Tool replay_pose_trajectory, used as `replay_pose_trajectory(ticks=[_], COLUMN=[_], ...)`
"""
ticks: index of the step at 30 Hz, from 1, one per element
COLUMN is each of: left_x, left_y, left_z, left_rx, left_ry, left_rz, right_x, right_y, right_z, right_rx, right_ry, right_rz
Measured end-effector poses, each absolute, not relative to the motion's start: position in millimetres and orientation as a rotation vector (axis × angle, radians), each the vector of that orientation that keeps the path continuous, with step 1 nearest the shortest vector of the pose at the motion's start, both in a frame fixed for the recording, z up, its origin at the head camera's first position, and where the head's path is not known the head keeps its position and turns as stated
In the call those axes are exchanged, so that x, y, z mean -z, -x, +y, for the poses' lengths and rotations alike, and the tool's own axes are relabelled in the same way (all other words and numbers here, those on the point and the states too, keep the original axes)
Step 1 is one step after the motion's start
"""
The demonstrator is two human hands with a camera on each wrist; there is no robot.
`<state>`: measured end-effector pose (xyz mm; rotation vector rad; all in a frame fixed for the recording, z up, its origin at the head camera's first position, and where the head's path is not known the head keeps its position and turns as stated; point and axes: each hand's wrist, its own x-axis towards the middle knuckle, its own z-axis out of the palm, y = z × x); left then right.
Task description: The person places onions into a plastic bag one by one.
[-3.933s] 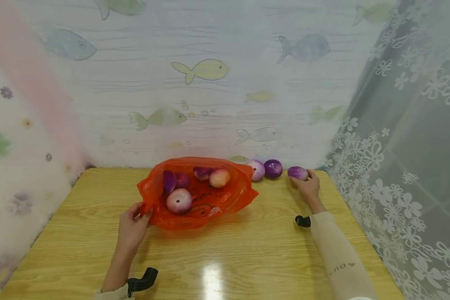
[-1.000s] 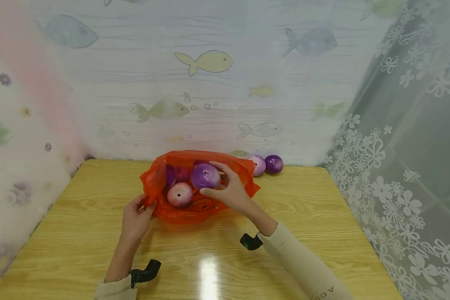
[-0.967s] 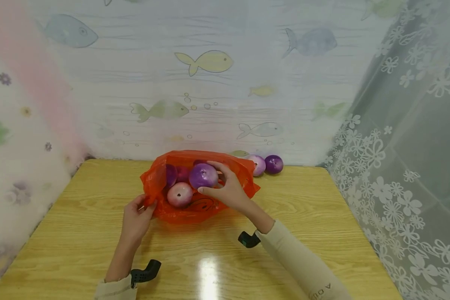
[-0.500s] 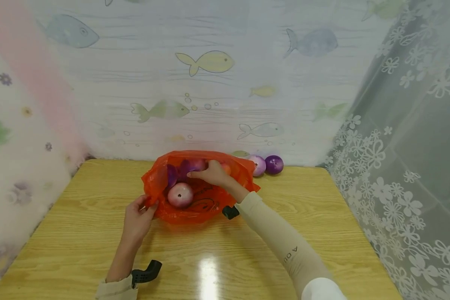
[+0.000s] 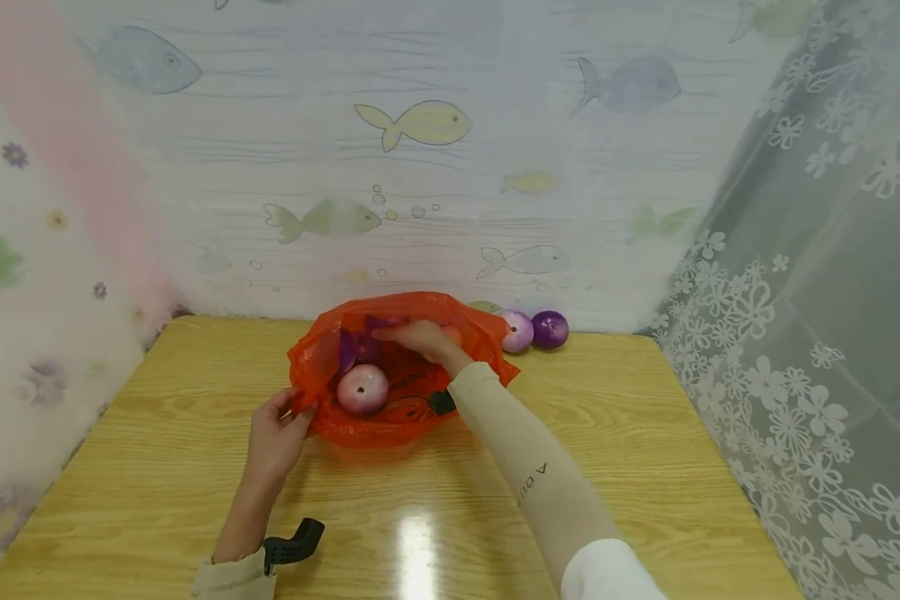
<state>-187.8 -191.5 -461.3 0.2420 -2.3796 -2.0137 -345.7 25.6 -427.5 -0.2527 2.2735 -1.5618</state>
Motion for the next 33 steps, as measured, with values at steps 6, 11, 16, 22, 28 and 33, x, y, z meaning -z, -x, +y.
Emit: replay_pose_trajectory(ticks=[6,11,16,22,28,33], left_x=[461.2,461.0,461.3,461.9,461.6,460.4], left_y=[188.8,189.3,189.0,188.3,188.5,189.3], left_z=[-188.9,-186.5,-185.5,-185.5,-187.4,-189.7], left_rx=[2.019,2.032,2.031,2.028,2.001,1.99], left_ry=[-0.224,-0.206,-0.215,-0.22,-0.229,-0.219], left_rz=[-2.35,-2.335,-2.335,-2.349,-2.383,-2.375], right_x=[424.2,425.1,427.7,427.5,425.8,428.3], right_y=[348.2,348.9,349.3,346.7,339.9,331.3], right_z=[17.9,15.7,16.5,19.6,21.7,22.1], right_rx=[1.439,1.399,1.552,1.663,1.645,1.615], right_ry=[0.315,0.306,0.34,0.316,0.342,0.386], right_rz=[2.463,2.57,2.537,2.414,2.469,2.533])
